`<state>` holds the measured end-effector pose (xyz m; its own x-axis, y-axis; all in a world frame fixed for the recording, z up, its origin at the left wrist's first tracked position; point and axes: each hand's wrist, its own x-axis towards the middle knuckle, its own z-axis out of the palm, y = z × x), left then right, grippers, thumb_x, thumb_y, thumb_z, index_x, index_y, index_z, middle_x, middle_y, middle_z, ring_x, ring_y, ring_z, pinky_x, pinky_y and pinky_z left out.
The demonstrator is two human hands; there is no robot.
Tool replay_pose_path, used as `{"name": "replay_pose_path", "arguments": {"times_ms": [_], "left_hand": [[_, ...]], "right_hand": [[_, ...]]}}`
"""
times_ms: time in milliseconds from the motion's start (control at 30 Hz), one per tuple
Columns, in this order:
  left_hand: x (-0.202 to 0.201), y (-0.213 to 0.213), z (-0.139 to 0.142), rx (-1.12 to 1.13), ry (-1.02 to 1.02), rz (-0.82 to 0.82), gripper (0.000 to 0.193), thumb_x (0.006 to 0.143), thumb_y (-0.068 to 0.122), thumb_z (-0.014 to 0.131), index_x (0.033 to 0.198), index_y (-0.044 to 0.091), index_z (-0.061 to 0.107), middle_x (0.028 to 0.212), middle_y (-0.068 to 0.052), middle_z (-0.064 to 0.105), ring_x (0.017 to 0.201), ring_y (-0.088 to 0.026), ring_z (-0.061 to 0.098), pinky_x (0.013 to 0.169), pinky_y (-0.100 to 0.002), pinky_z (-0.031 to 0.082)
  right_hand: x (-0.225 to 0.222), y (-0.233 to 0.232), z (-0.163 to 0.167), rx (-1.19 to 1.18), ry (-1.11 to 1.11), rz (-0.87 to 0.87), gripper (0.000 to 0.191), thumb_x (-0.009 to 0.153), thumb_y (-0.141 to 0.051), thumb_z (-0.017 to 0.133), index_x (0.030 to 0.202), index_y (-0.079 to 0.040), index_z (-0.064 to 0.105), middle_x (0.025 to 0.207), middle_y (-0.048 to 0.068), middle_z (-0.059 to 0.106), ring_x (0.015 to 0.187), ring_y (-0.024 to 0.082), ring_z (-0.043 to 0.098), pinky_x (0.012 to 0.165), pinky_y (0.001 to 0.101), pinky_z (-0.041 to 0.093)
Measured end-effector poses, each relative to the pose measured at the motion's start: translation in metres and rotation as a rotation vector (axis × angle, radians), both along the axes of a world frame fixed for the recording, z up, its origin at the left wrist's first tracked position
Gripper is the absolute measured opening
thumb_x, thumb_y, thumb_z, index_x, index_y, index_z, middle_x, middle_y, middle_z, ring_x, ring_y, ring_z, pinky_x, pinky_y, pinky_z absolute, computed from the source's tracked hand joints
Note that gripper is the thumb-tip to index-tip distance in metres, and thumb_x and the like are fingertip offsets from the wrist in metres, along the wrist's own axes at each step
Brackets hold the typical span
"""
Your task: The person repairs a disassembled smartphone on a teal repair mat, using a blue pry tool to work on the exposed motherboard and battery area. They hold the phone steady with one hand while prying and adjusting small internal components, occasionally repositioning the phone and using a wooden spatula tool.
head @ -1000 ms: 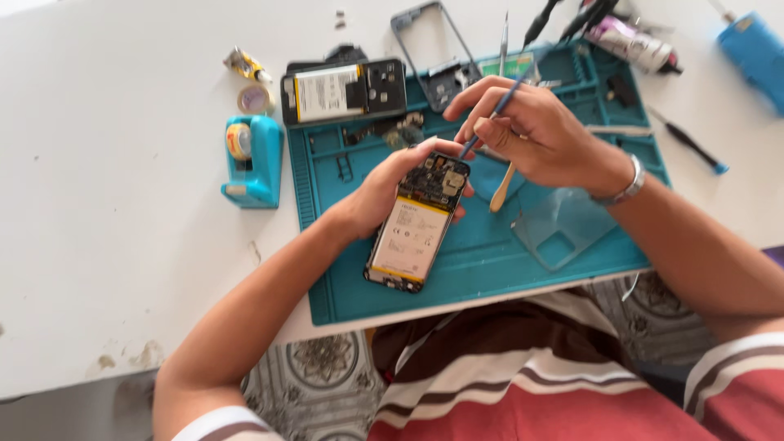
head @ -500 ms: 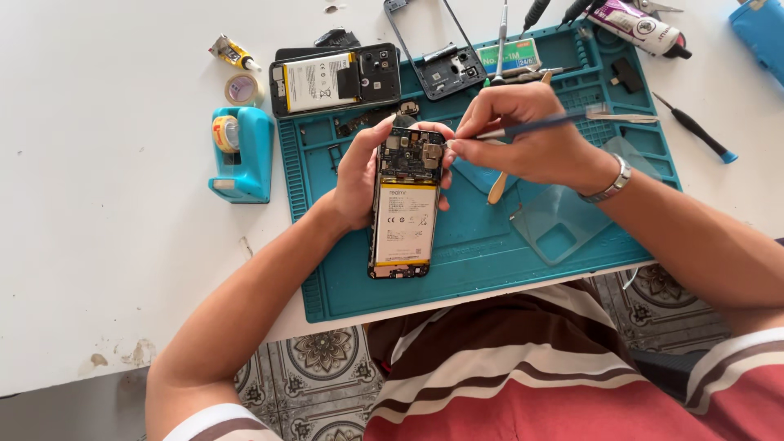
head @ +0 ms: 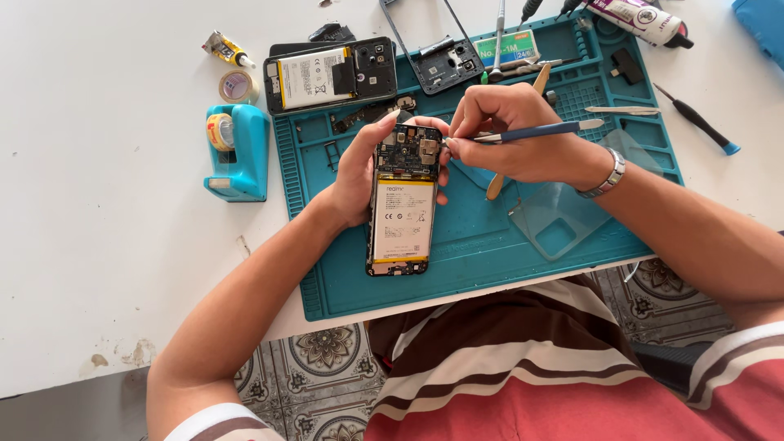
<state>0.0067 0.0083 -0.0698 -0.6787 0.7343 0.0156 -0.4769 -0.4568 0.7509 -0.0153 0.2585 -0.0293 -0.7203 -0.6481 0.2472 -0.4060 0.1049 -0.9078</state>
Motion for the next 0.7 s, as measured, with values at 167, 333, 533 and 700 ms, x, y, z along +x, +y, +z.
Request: {"name": "replay_pose_path", "arguments": {"times_ms": [167, 333, 533, 700], "left_hand": [[-0.0007, 0.0005, 0.0014, -0.002, -0.021, -0.002, 0.066, 0.103, 0.058, 0.042, 0.142, 0.005, 0.051, 0.114, -0.013, 0.063, 0.105, -0.026, 0.067, 0.094, -0.048, 0.062], [-0.0006, 0.0006, 0.0033, -0.021, -0.015, 0.004, 0.066, 0.102, 0.057, 0.043, 0.142, 0.005, 0.050, 0.113, -0.013, 0.063, 0.104, -0.025, 0.068, 0.093, -0.048, 0.062], [0.0009, 0.0026, 0.0054, -0.039, -0.012, 0.020, 0.066, 0.103, 0.056, 0.043, 0.142, 0.004, 0.048, 0.111, -0.014, 0.064, 0.101, -0.026, 0.069, 0.092, -0.047, 0.062], [0.0019, 0.0016, 0.0082, -0.084, 0.010, 0.036, 0.069, 0.102, 0.055, 0.043, 0.147, 0.003, 0.047, 0.112, -0.014, 0.066, 0.101, -0.026, 0.070, 0.092, -0.047, 0.062]], "right_hand": [[-0.0013, -0.0005, -0.0016, 0.032, 0.023, -0.013, 0.013, 0.093, -0.003, 0.072, 0.088, -0.001, 0.060, 0.095, 0.006, 0.071, 0.081, 0.005, 0.062, 0.071, 0.0213, 0.055], [-0.0013, -0.0001, -0.0023, 0.021, 0.012, 0.008, 0.014, 0.094, -0.003, 0.072, 0.088, -0.001, 0.059, 0.096, 0.006, 0.070, 0.083, 0.005, 0.062, 0.073, 0.0209, 0.055], [-0.0015, 0.0006, -0.0025, 0.028, -0.008, 0.009, 0.013, 0.094, -0.002, 0.071, 0.088, -0.001, 0.059, 0.096, 0.006, 0.070, 0.082, 0.005, 0.062, 0.071, 0.0214, 0.055], [-0.0017, -0.0002, 0.0001, -0.013, -0.056, 0.054, 0.012, 0.094, 0.000, 0.067, 0.088, -0.002, 0.057, 0.100, 0.008, 0.071, 0.093, 0.009, 0.072, 0.079, 0.0239, 0.061]]}}
